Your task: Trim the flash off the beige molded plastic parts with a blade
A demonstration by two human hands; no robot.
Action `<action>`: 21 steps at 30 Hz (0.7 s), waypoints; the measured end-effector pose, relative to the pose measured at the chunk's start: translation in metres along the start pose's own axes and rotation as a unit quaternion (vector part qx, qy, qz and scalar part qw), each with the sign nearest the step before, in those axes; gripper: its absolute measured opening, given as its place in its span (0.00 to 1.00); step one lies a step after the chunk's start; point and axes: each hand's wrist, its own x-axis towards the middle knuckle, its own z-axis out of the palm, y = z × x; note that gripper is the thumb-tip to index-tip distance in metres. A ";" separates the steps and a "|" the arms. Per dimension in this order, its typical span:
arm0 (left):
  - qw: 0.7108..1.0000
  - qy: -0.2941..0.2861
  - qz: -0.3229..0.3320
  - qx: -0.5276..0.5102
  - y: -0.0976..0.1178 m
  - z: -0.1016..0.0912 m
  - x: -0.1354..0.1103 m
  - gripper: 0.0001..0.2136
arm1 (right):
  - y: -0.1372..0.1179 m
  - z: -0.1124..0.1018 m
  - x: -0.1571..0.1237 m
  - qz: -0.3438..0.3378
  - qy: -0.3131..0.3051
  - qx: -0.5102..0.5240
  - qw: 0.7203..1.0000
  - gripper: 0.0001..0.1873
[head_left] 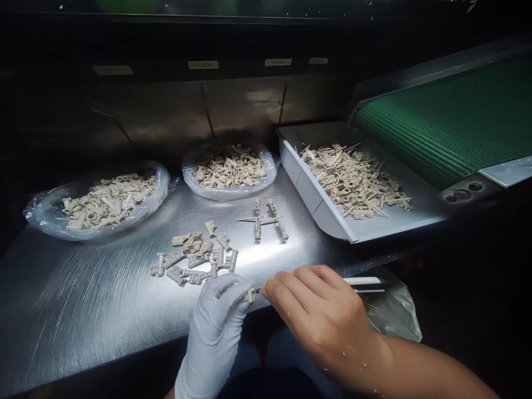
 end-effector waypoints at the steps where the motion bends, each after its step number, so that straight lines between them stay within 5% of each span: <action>1: 1.000 0.006 0.005 0.004 -0.001 0.001 -0.002 0.15 | 0.000 -0.001 0.001 -0.006 -0.005 -0.003 1.000 0.14; 5: 0.999 0.027 0.018 0.004 -0.004 0.002 -0.006 0.18 | 0.005 -0.003 0.002 0.012 -0.022 0.017 1.000 0.17; 10: 0.999 0.040 -0.017 -0.003 -0.001 0.001 -0.005 0.16 | 0.016 -0.002 -0.003 0.101 -0.061 0.161 0.980 0.15; 17: 0.999 0.040 -0.018 0.004 -0.006 0.002 -0.007 0.13 | 0.011 0.000 0.001 0.043 -0.004 0.080 0.996 0.16; 21: 0.993 0.038 -0.085 0.077 -0.029 -0.005 0.009 0.09 | 0.014 0.007 0.000 0.083 -0.009 0.103 0.991 0.19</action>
